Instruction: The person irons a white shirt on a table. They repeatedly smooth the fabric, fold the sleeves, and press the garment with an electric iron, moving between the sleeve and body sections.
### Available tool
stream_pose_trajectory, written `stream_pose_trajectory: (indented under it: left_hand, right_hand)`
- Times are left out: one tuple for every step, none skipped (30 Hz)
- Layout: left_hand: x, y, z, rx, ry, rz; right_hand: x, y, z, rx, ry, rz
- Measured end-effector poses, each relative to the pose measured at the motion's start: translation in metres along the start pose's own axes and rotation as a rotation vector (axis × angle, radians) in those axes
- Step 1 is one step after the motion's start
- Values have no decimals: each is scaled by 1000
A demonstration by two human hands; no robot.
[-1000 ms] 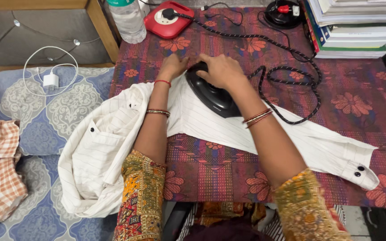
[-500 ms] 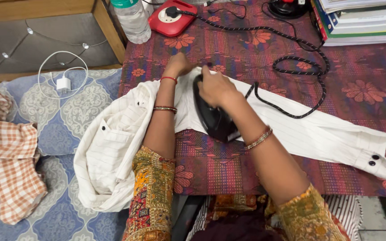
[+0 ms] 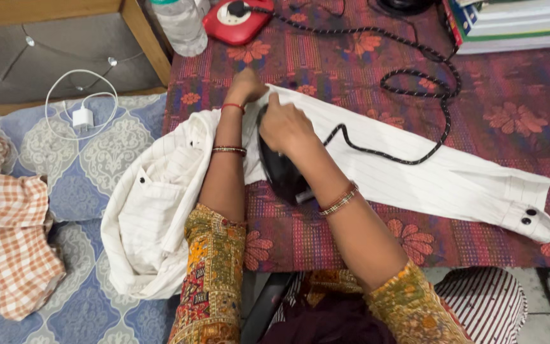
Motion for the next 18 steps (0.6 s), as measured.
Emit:
stream_pose_trajectory:
  left_hand:
    - [1,5,1,-2,20,18]
    - [7,4,12,-18,47,49]
    - [13,6,22,-64,70,101]
    - [18,12,30,-107,94,148]
    - [22,20,40,-151,119,194]
    - [24,28,52,-223,212,172]
    - [28,36,65,-295,305,149]
    - [33,44,76,-368,393,130]
    - [35,53,83,-355,402,78]
    - [35,59,91,-344,413,29]
    - [35,63,96,-333,424,-21]
    - [33,64,98,-293,429,-94]
    - [29,65,97,-253,434,-168]
    - [24,66,93,-209,438,-244]
    - [18,66,88,-166,395,-256]
    - [16,64,83,-127,349,-265]
    - [15,61,79,-89,303,-274]
    - [16,56,75,-77,288,-276]
  right_hand:
    - [-3,-3,-2,-11,-2,53]
    - [-4,-3,-2,-7,1,74]
    - [-7,-1,-2,-3,4,95]
    - [-9,1,1,-4,7,112]
    - [-8,0,6,7,26,118]
    - [-8,2,11,20,46,118]
    - [-8,3,16,32,65,118]
    - [-4,3,21,37,85,140]
    - [4,3,30,42,105,161]
    - [15,4,40,48,128,185]
    - [29,8,51,42,158,169]
    - [46,13,66,36,189,150]
    - [65,21,80,17,255,130]
    - [84,31,97,-3,319,105]
    - [105,42,114,-11,331,89]
    - [126,52,130,-18,341,79]
    - [143,62,145,-6,373,76]
    - [160,69,158,7,407,78]
Point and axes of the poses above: each hand's wrist, its own y-axis away from the middle knuckle, its own x-axis out of the back of the hand, z = x × y, the point moved 2 cm from there along -y, towards the middle knuckle, and after that the axes turned 8 degrees about -y, right-handed, at the moved point
